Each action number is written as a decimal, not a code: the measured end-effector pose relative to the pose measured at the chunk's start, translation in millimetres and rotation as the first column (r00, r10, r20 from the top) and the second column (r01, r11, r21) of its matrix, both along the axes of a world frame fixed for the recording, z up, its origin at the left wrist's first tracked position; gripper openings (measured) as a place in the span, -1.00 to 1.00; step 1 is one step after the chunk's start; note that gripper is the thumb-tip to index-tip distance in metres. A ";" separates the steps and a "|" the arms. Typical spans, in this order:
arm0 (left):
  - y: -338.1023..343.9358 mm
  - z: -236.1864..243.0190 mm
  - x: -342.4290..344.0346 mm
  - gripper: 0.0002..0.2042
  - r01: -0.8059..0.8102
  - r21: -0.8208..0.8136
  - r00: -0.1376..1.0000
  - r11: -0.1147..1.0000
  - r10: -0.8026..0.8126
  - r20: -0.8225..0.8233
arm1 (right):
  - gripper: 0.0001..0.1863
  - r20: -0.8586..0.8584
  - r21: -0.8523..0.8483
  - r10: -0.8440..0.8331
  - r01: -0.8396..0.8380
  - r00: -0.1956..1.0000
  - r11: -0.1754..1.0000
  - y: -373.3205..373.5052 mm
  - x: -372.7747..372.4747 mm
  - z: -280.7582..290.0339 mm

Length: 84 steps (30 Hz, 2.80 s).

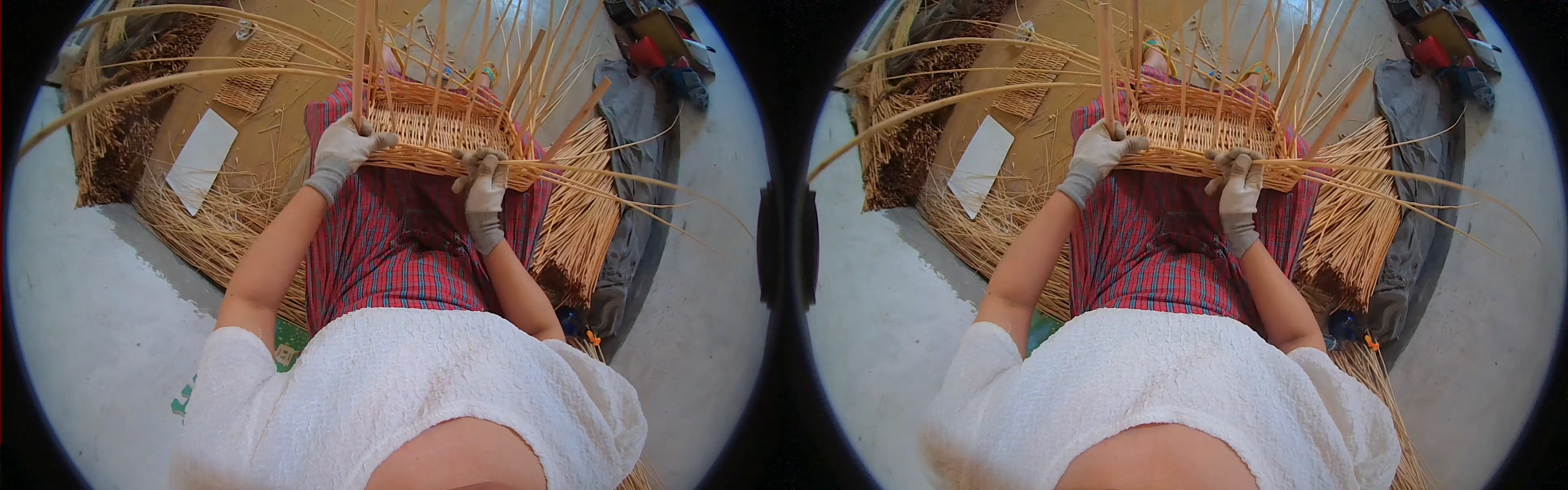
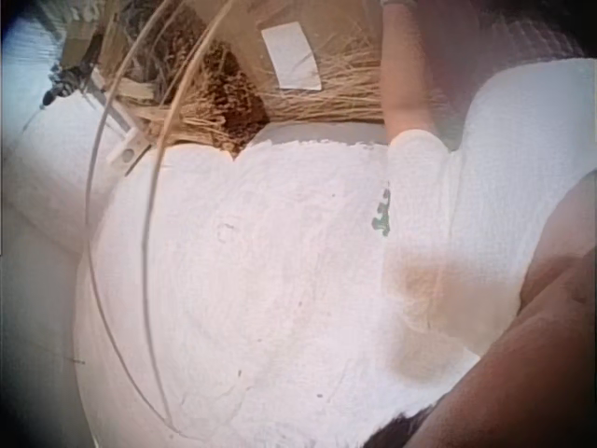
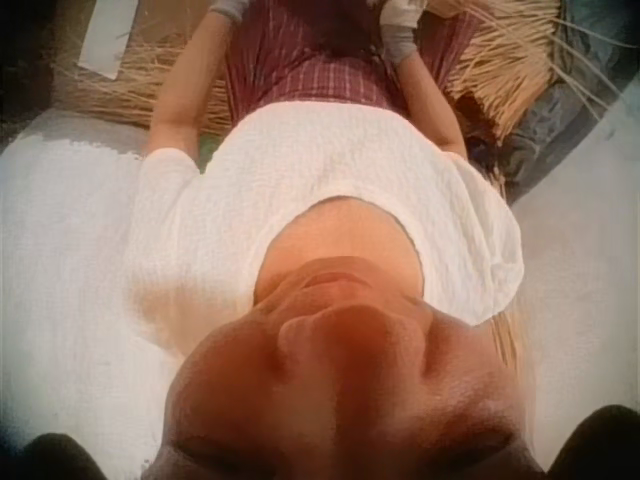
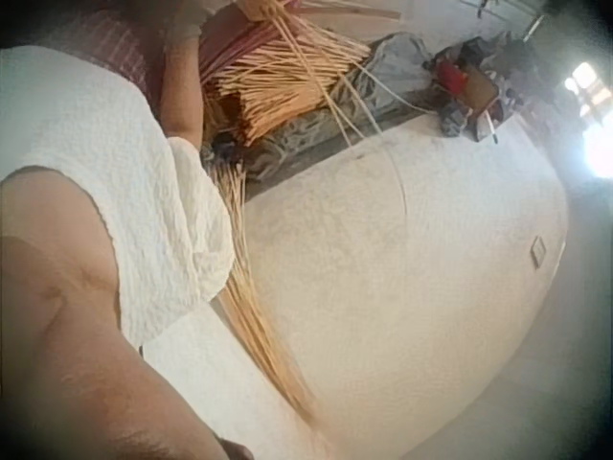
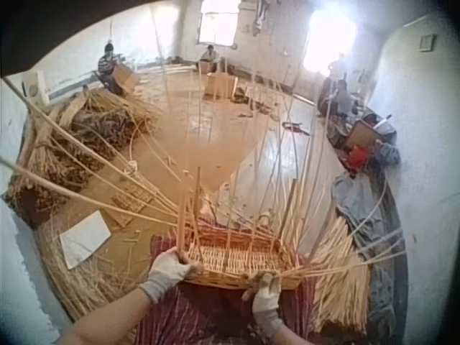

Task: Weaving a basket using willow or reed strips.

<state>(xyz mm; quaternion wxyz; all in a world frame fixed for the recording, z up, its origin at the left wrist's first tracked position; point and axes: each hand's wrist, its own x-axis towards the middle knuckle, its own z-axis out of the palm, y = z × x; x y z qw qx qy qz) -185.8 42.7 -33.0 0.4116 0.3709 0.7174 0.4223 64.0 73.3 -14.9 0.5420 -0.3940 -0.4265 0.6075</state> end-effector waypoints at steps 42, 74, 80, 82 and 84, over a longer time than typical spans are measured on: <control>65.4 21.6 91.7 -0.41 0.023 -0.013 0.979 1.000 -0.025 -0.203 | -0.80 -0.220 0.185 -0.016 0.058 0.975 0.981 8.6 35.1 7.0; 93.1 48.9 167.4 -0.30 0.099 0.011 0.982 0.995 -0.096 -0.160 | -0.84 0.099 0.240 -0.061 0.035 0.993 0.970 49.3 163.5 44.0; 36.1 63.9 171.6 -0.16 0.399 0.461 0.656 0.793 0.105 -0.748 | -0.77 -0.084 -0.071 -0.177 0.171 0.981 0.983 48.0 185.1 23.4; 31.5 64.7 184.4 -0.06 0.609 0.241 0.388 0.756 -0.019 -0.922 | -0.73 0.108 -0.066 -0.027 0.034 0.994 0.997 42.4 201.4 23.5; 36.8 43.1 197.1 -0.07 0.595 0.100 0.317 0.798 -0.118 -0.941 | -0.62 0.440 -0.164 0.195 -0.135 0.876 0.977 25.7 201.8 28.7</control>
